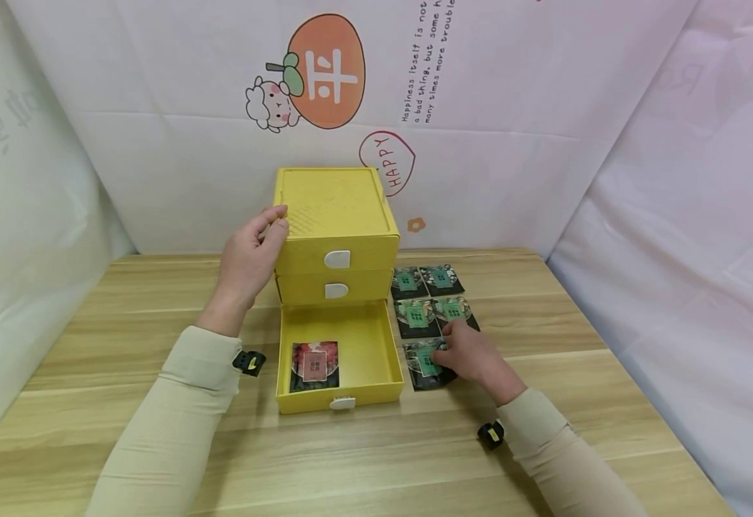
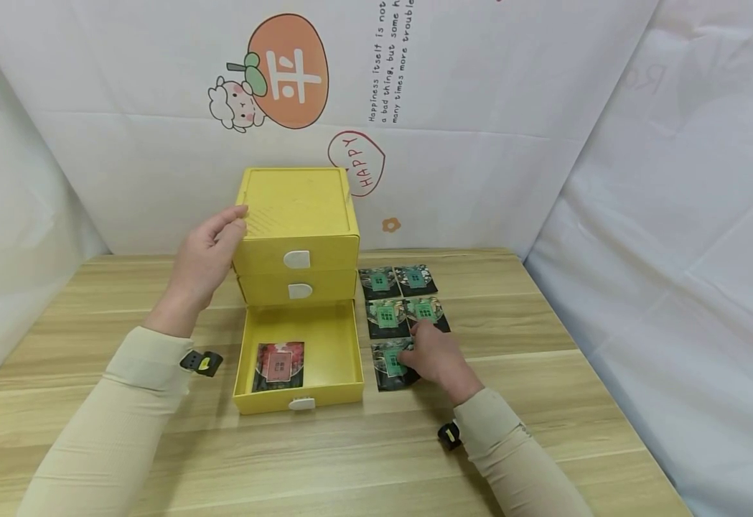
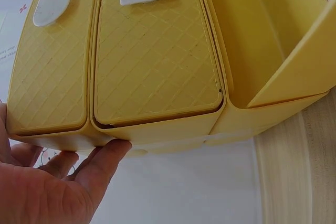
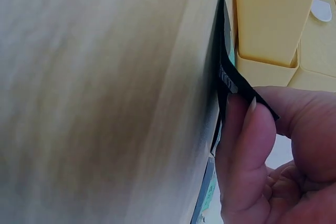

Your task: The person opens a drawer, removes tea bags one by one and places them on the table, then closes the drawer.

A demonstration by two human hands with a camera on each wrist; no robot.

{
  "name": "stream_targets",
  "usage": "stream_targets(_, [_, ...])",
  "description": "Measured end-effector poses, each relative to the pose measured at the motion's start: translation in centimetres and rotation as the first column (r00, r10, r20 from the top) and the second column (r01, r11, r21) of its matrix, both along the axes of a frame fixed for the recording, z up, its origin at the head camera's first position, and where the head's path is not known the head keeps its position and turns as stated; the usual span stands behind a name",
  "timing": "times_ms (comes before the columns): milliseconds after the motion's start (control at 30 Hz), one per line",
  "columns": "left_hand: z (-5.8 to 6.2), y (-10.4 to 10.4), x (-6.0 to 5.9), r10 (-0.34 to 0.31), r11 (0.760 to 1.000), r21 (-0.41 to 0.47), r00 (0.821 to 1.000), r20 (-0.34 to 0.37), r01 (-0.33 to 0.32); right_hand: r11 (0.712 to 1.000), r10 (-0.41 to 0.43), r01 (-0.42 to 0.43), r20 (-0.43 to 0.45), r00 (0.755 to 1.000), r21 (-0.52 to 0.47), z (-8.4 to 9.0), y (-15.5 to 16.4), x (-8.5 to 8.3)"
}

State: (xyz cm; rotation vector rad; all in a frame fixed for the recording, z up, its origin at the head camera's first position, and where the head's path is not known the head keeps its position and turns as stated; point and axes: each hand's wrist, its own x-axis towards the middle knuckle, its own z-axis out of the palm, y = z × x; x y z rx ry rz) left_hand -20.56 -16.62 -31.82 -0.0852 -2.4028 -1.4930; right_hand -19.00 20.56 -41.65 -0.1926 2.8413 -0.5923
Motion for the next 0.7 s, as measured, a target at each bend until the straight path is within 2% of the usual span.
stream_targets(400, [-0.05,0.01,0.00,-0.002,1.000,0.004,1.000,0.003,0.002,1.000,0.001,-0.001,0.017,1.000,0.003,-0.25,0.13,0.05])
stream_targets(700, [-0.02,0.03,0.02,-0.002,1.000,0.002,1.000,0.000,0.002,0.999,-0.041,0.040,0.078,0.996,0.014,-0.02,0.22,0.26])
